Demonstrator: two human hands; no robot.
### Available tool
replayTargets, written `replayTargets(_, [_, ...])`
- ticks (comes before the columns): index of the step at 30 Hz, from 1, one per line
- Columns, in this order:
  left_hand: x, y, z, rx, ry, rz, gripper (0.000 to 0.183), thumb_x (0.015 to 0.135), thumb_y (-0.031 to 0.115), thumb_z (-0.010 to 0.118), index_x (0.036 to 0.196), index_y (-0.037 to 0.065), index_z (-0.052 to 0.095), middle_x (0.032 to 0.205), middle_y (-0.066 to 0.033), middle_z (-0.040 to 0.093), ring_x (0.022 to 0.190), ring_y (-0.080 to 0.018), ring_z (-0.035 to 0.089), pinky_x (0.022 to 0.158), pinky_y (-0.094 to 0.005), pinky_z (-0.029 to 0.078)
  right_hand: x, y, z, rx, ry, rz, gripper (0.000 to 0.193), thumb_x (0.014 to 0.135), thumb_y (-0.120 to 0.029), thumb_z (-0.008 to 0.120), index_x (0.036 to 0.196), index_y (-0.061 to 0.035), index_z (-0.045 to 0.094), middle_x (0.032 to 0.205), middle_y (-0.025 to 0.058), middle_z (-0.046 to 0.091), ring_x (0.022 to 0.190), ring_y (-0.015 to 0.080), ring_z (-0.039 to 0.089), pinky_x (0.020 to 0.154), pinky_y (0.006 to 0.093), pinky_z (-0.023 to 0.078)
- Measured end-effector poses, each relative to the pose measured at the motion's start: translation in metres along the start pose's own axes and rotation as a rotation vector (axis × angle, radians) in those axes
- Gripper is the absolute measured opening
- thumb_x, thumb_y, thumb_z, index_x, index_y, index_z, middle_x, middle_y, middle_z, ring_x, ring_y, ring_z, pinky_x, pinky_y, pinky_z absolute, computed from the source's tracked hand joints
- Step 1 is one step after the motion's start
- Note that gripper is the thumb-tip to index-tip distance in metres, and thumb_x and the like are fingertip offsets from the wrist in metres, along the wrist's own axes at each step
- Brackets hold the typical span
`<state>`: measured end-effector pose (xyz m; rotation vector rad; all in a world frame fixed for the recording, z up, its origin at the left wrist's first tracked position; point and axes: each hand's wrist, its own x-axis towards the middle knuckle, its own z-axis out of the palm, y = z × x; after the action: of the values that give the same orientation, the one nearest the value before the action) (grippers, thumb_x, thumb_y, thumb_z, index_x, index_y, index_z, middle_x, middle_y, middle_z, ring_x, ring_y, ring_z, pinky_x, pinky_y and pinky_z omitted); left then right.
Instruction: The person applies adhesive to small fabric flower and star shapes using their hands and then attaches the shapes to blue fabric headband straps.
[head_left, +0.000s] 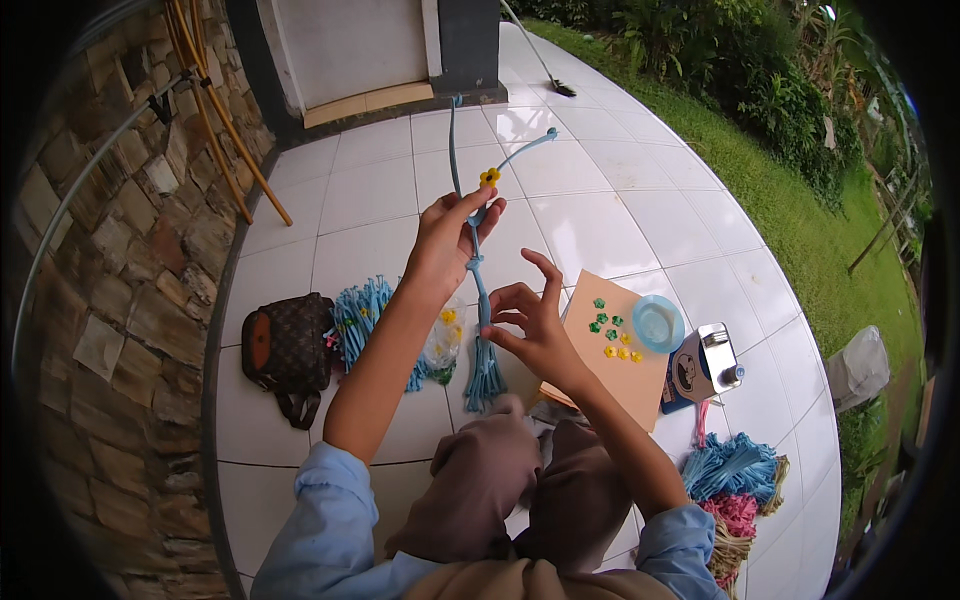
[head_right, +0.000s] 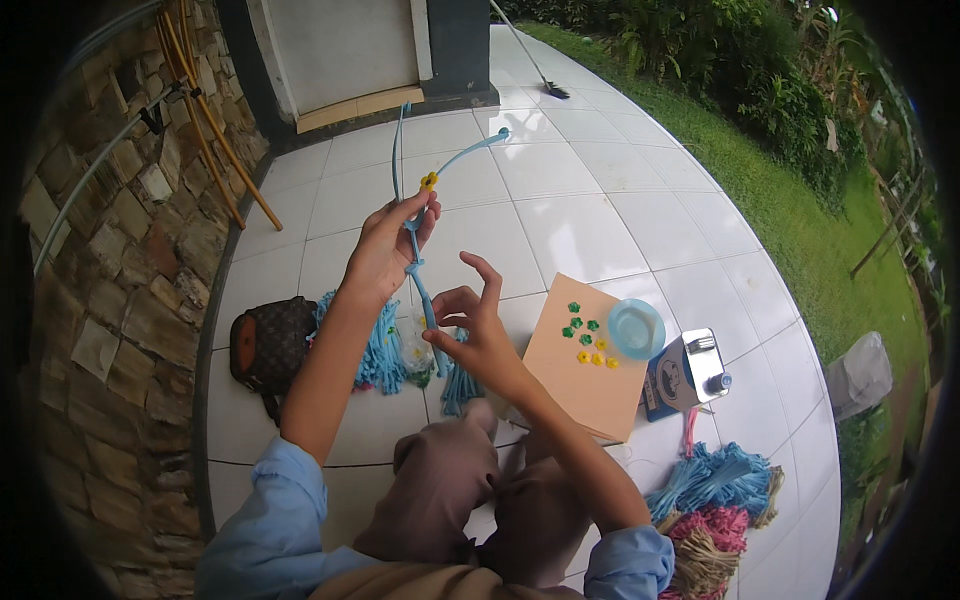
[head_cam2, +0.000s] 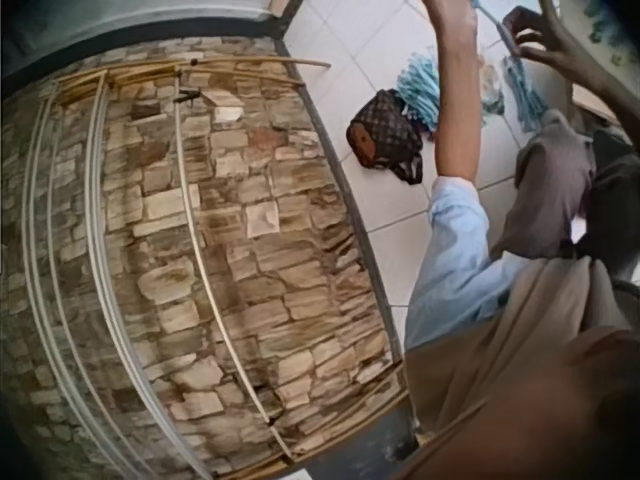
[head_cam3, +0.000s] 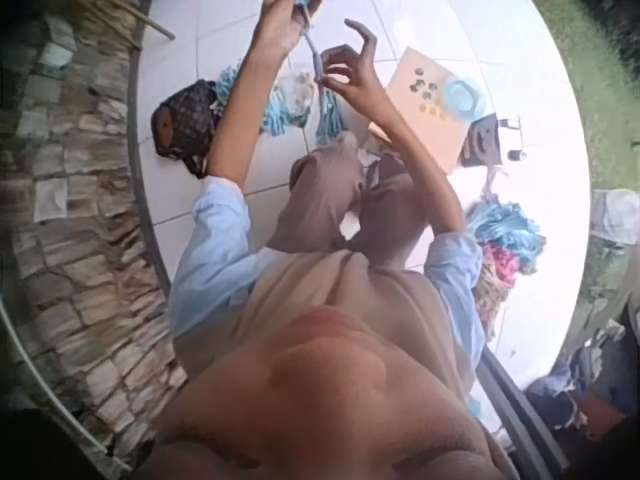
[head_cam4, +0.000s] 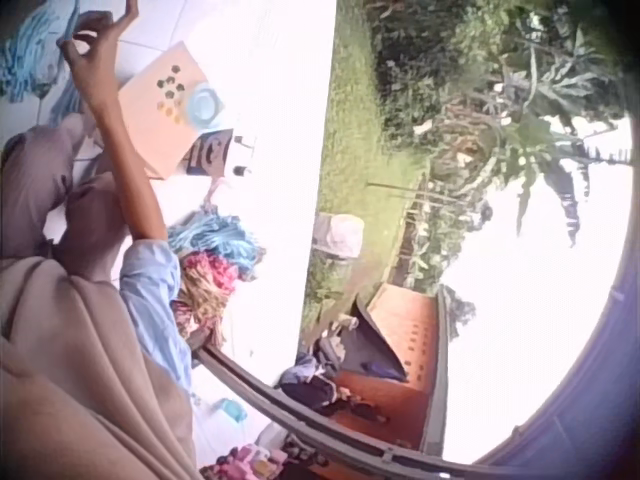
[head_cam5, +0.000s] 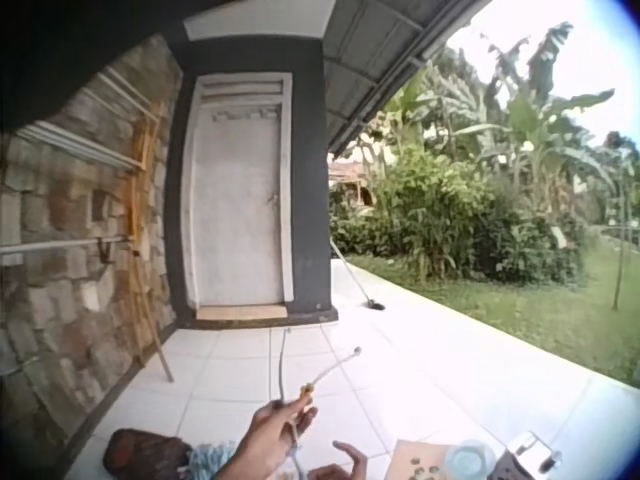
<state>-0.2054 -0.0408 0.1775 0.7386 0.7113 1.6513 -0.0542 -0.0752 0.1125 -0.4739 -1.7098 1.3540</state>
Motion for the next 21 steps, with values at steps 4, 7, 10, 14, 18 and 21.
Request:
replayTargets(4, [-0.007, 0.003, -0.015, 0.121, -0.066, -0.084, 0.030, 0.083, 0.020, 0.064, 0.099, -0.003, 0.052, 0.098, -0.0127, 0.055, 0.085, -0.0207, 0.061, 0.073, -0.0265, 0.054, -0.001, -0.018, 0.008, 0.083, 0.124, 0.068, 0.078, 0.076, 0.010, 0.058, 0.133, -0.0119, 0.010, 0.092, 0.0095, 0.055, 0.087, 0.0148, 0.057, 0.078, 0.0292, 0.051])
replayTargets(7, [-0.022, -0.012, -0.056, 1.278, 0.004, 0.375, 0.033, 0.084, 0.020, 0.060, 0.105, 0.002, 0.043, 0.113, -0.0168, 0.045, 0.101, -0.0301, 0.054, 0.089, -0.0376, 0.045, 0.008, -0.044, -0.008, 0.212, 0.190, 0.124, 0.075, 0.078, 0.005, 0.060, 0.131, -0.0084, 0.008, 0.095, 0.0146, 0.056, 0.087, 0.0182, 0.059, 0.079, 0.0325, 0.051])
replayTargets(10, [-0.053, -0.017, -0.037, 1.389, -0.313, 0.871, 0.049, 0.077, 0.005, 0.061, 0.118, 0.007, 0.036, 0.128, -0.0181, 0.033, 0.121, -0.0358, 0.036, 0.101, -0.0459, 0.033, 0.008, -0.047, -0.018, 0.404, 0.237, 0.263, 0.076, 0.079, 0.001, 0.062, 0.132, -0.0066, 0.007, 0.096, 0.0153, 0.056, 0.088, 0.0203, 0.059, 0.080, 0.0345, 0.052])
replayTargets(14, [-0.062, -0.028, -0.032, 1.109, -0.645, 0.803, 0.053, 0.071, 0.000, 0.062, 0.119, 0.008, 0.039, 0.116, -0.0126, 0.046, 0.110, -0.0309, 0.046, 0.095, -0.0423, 0.037, -0.004, -0.030, -0.017, 0.715, 0.191, 0.422, 0.079, 0.079, -0.001, 0.063, 0.134, -0.0030, 0.006, 0.098, 0.0168, 0.057, 0.089, 0.0219, 0.059, 0.082, 0.0369, 0.051])
replayTargets(18, [-0.072, -0.034, -0.016, 0.997, -0.634, 0.617, 0.027, 0.076, 0.007, 0.058, 0.099, 0.005, 0.045, 0.096, -0.0123, 0.053, 0.082, -0.0300, 0.054, 0.073, -0.0362, 0.043, -0.028, -0.057, -0.022, 0.365, 0.244, 0.411, 0.073, 0.080, 0.000, 0.062, 0.132, -0.0035, 0.011, 0.096, 0.0153, 0.058, 0.091, 0.0207, 0.058, 0.082, 0.0342, 0.051])
replayTargets(21, [-0.075, -0.036, 0.004, 1.238, -0.462, 0.741, 0.015, 0.078, 0.010, 0.055, 0.086, 0.003, 0.045, 0.059, -0.0100, 0.049, 0.049, -0.0270, 0.052, 0.047, -0.0352, 0.041, -0.046, -0.061, -0.031, -0.084, 0.366, 0.055, 0.075, 0.079, -0.002, 0.064, 0.132, -0.0067, 0.011, 0.109, 0.0189, 0.055, 0.102, 0.0249, 0.056, 0.088, 0.0382, 0.048])
